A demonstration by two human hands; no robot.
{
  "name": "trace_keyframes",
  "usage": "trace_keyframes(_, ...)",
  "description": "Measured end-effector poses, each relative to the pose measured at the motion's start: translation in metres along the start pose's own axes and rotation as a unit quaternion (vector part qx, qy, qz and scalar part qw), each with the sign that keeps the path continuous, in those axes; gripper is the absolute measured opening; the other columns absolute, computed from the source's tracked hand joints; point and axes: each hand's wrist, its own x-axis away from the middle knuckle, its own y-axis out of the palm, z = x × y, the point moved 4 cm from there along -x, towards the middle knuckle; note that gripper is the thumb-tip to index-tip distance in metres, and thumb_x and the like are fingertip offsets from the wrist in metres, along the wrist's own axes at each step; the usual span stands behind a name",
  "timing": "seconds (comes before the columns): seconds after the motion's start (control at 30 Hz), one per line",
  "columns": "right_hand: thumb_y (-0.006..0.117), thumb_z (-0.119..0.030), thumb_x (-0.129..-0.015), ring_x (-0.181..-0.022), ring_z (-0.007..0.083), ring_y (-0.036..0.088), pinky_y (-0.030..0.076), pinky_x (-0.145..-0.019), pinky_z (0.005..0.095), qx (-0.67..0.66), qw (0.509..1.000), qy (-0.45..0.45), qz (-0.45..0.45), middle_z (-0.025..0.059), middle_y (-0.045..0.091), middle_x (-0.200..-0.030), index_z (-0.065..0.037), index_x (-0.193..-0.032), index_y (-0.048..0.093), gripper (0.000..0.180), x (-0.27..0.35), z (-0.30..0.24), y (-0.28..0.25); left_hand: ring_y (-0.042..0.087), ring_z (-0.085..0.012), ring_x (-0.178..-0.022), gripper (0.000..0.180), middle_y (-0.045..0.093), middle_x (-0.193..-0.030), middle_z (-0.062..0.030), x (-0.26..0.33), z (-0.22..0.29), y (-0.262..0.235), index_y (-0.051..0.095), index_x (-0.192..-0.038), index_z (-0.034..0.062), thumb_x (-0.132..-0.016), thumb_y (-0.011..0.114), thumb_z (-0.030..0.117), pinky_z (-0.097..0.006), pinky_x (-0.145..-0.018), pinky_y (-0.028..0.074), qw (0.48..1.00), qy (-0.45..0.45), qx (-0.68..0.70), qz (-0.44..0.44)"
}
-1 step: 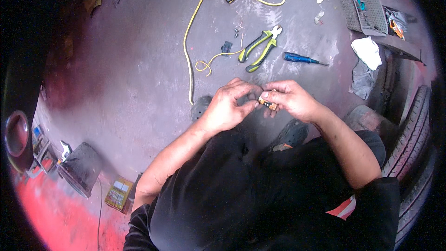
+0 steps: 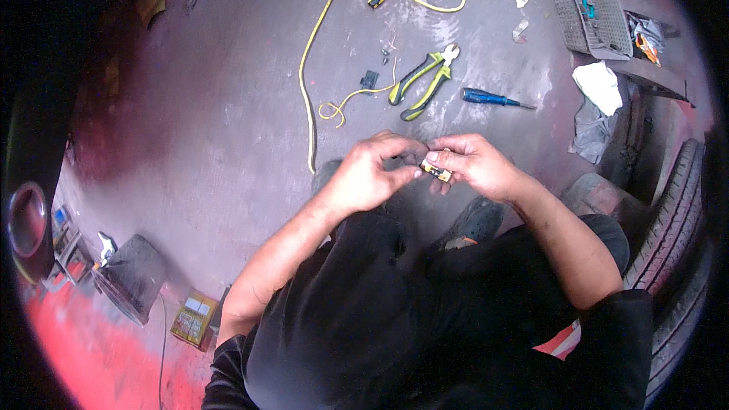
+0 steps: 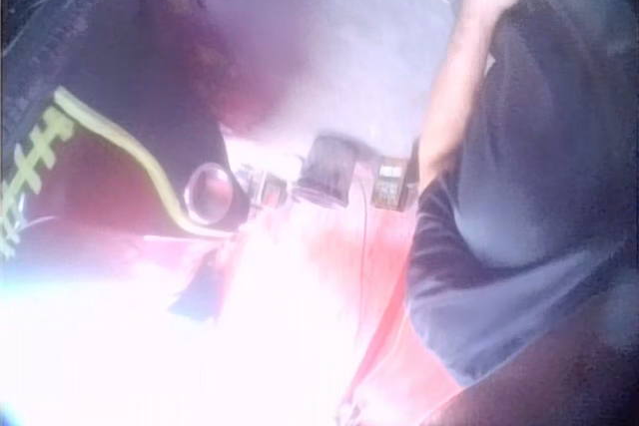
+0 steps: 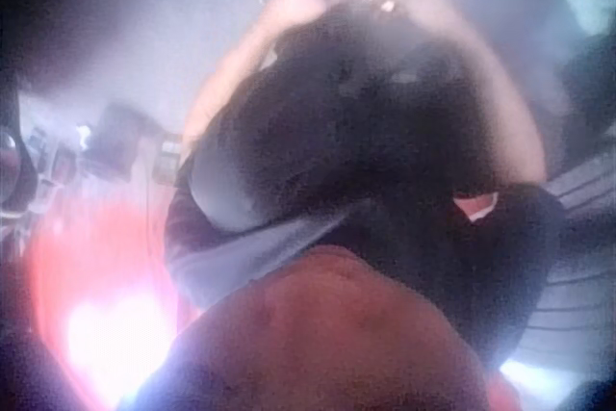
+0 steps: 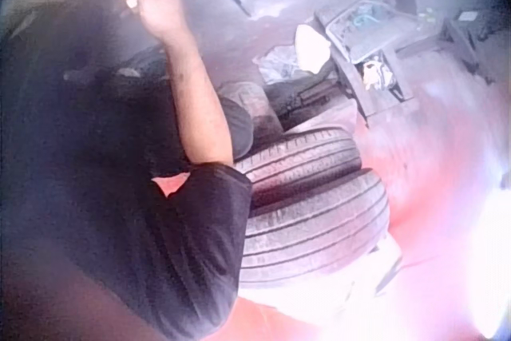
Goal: The person sits on the floor of a garage and works on a small electrical connector. They use pliers to strip wires and insert them into the connector housing, manipulating the small components with their hands.
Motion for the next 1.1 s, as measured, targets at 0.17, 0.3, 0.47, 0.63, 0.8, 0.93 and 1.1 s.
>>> trace_keyframes(0.17,0.051,-0.019,-0.098,-0.082,0.0239,0.068,0.056,-0.072,0.0365,-0.138,0.988,-0.027,0.064,0.0173,0.068,-0.103,0.001,-0.120,0.055,0.030,-0.001,-0.006,-0.006,0.070,-0.0331,-0.092,0.028,0.071,-0.095,-0.0198,-0.063,-0.035,-0.057,0.069,-0.106,0.0035,-0.086,0.066,0.023,-0.041,-0.081,0.054,0.954,-0.038,-0.224,0.196)
trace_keyframes(0.3,0.049,-0.024,-0.098,-0.084,0.0238,0.066,0.054,-0.075,0.0370,-0.180,0.978,-0.067,0.079,0.0164,0.066,-0.102,-0.002,-0.116,0.055,0.030,0.003,-0.011,-0.015,0.064,-0.0387,-0.097,0.027,0.068,-0.100,-0.0219,-0.119,-0.052,-0.076,0.070,-0.100,0.0021,-0.084,0.066,0.023,-0.045,-0.085,0.051,0.904,-0.009,-0.362,0.227)
trace_keyframes(0.47,0.048,-0.029,-0.098,-0.086,0.0224,0.064,0.052,-0.079,0.0362,-0.244,0.955,-0.113,0.127,0.0156,0.066,-0.102,-0.004,-0.118,0.054,0.031,0.006,-0.014,-0.028,0.061,-0.0381,-0.105,0.036,0.065,-0.106,-0.0228,-0.149,-0.051,-0.061,0.070,-0.098,0.0005,-0.084,0.065,0.033,-0.047,-0.093,0.048,0.874,-0.120,-0.418,0.217)
trace_keyframes(0.63,0.048,-0.030,-0.099,-0.088,0.0228,0.065,0.052,-0.081,0.0377,-0.277,0.938,-0.131,0.163,0.0140,0.065,-0.103,-0.002,-0.117,0.054,0.034,0.009,-0.023,-0.039,0.061,-0.0370,-0.104,0.037,0.066,-0.106,-0.0211,-0.163,-0.059,-0.049,0.069,-0.099,0.0001,-0.084,0.065,0.034,-0.047,-0.092,0.047,0.850,-0.091,-0.468,0.223)
trace_keyframes(0.8,0.046,-0.029,-0.099,-0.090,0.0230,0.065,0.051,-0.084,0.0379,-0.293,0.932,-0.144,0.156,0.0173,0.066,-0.106,-0.003,-0.119,0.052,0.033,0.006,-0.031,-0.041,0.062,-0.0359,-0.102,0.033,0.066,-0.104,-0.0197,-0.172,-0.072,-0.050,0.068,-0.097,0.0001,-0.082,0.064,0.029,-0.048,-0.091,0.046,0.847,-0.033,-0.489,0.205)
trace_keyframes(0.93,0.043,-0.027,-0.100,-0.091,0.0236,0.065,0.052,-0.085,0.0391,-0.299,0.931,-0.148,0.148,0.0181,0.065,-0.107,-0.001,-0.119,0.052,0.033,0.003,-0.034,-0.046,0.063,-0.0353,-0.099,0.028,0.067,-0.100,-0.0203,-0.160,-0.072,-0.059,0.068,-0.095,-0.0001,-0.083,0.064,0.024,-0.046,-0.089,0.047,0.877,0.005,-0.427,0.221)
trace_keyframes(1.1,0.042,-0.029,-0.100,-0.091,0.0251,0.065,0.052,-0.086,0.0404,-0.316,0.925,-0.151,0.148,0.0194,0.065,-0.108,0.000,-0.119,0.052,0.036,-0.001,-0.033,-0.055,0.067,-0.0374,-0.092,0.024,0.068,-0.100,-0.0223,-0.134,-0.067,-0.071,0.069,-0.098,-0.0002,-0.085,0.067,0.020,-0.041,-0.083,0.052,0.925,-0.006,-0.264,0.274)
